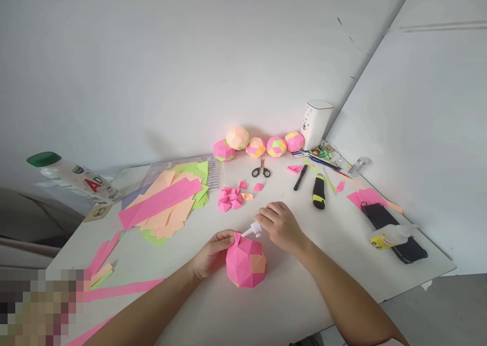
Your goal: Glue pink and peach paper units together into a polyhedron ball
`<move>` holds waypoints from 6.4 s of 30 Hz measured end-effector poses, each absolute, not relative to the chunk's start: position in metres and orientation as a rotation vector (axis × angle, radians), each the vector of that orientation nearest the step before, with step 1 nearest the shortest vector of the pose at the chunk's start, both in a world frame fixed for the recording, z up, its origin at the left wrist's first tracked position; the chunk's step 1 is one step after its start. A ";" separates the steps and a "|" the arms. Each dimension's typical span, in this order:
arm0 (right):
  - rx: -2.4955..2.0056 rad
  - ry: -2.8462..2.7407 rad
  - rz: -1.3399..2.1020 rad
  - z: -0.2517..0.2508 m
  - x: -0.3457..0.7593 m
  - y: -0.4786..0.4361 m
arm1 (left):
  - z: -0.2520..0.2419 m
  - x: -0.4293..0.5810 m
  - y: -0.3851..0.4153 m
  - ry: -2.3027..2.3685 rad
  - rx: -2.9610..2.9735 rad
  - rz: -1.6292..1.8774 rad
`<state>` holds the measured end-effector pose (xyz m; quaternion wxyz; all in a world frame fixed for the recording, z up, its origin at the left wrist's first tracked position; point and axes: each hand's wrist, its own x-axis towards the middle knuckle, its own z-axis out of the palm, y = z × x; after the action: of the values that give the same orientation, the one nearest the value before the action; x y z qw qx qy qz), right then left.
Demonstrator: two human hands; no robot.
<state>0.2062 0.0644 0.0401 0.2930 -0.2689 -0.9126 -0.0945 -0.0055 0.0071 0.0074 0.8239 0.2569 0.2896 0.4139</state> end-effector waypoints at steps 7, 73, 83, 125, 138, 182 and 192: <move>-0.714 -2.401 -0.216 0.040 0.203 0.061 | 0.006 -0.006 0.007 0.624 0.564 0.868; -0.706 -2.384 -0.020 0.041 0.202 0.060 | 0.011 -0.005 0.006 0.616 0.609 0.862; -1.159 -1.981 0.387 0.026 0.203 0.063 | 0.010 -0.006 0.006 0.621 0.622 0.850; -1.171 -1.405 2.146 0.049 0.189 0.040 | 0.005 -0.008 0.007 0.557 0.727 0.816; -1.114 -1.319 2.114 0.046 0.191 0.042 | 0.002 -0.009 0.007 0.578 0.733 0.817; -0.944 -1.514 1.992 0.043 0.189 0.037 | 0.004 -0.009 0.007 0.581 0.771 0.782; -0.935 -1.619 1.914 0.043 0.188 0.035 | 0.004 -0.009 0.007 0.563 0.775 0.780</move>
<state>0.1880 0.0352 0.0426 0.2309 -0.3399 -0.5889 0.6959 -0.0092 0.0066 0.0043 0.8153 0.3632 0.2640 0.3657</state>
